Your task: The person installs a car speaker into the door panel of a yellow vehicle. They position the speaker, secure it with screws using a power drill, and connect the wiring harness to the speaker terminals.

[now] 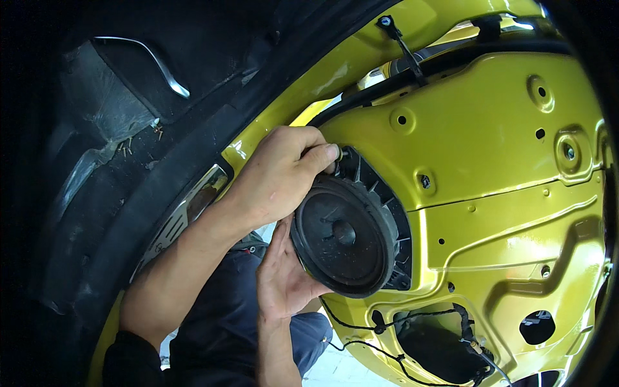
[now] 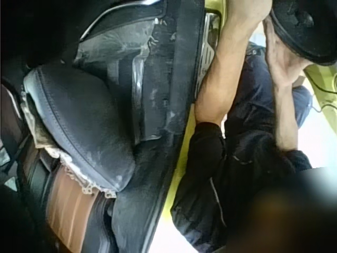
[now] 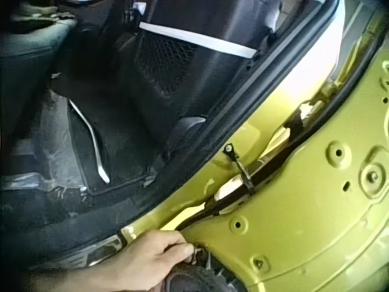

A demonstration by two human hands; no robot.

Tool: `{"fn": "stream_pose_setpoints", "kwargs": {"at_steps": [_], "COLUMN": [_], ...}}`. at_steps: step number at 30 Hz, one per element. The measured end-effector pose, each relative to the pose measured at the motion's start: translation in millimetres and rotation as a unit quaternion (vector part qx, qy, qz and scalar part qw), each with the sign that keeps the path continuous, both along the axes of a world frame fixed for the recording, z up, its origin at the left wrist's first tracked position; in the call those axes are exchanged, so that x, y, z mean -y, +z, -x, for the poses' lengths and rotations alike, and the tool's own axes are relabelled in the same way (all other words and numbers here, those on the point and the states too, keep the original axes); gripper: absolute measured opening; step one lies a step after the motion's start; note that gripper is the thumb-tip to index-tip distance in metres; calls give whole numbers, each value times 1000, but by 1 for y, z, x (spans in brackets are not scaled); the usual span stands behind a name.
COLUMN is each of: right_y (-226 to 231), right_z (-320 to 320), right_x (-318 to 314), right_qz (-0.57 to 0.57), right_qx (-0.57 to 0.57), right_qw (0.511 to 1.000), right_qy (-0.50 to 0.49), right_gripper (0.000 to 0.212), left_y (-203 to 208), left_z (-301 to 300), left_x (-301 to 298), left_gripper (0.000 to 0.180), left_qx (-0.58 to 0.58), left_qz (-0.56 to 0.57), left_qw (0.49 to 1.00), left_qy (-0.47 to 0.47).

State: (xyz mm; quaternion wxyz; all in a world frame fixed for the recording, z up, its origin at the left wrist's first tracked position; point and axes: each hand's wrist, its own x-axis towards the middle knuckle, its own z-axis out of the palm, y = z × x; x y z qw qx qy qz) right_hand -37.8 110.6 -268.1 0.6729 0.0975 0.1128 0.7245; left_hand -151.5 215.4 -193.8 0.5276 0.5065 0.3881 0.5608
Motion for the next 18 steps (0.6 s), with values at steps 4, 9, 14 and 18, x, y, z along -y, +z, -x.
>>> {"fn": "stream_pose_setpoints", "kwargs": {"at_steps": [4,9,14,18], "right_y": [6,13,11,7], "right_z": [2,5,9,8], "right_x": [0,0,1,0], "right_qz": [17,45,-17,10], "right_qx": [24,208,-10,69], "right_qw": [999,973,1000,996], "right_qy": [-16,-85,-19,-61], "right_gripper": [123,123,120,119], "left_y": [2,3,5,7], "left_z": [-1,-7,-5,-6], "left_x": [-1,-7,-4,-3], "left_gripper": [28,30,18,19], "left_qx": [-28,-97,-138,-138], "left_qz": [-12,-74,-103,-98], "left_qw": [1000,992,981,981], "left_qy": [3,45,90,98]}}
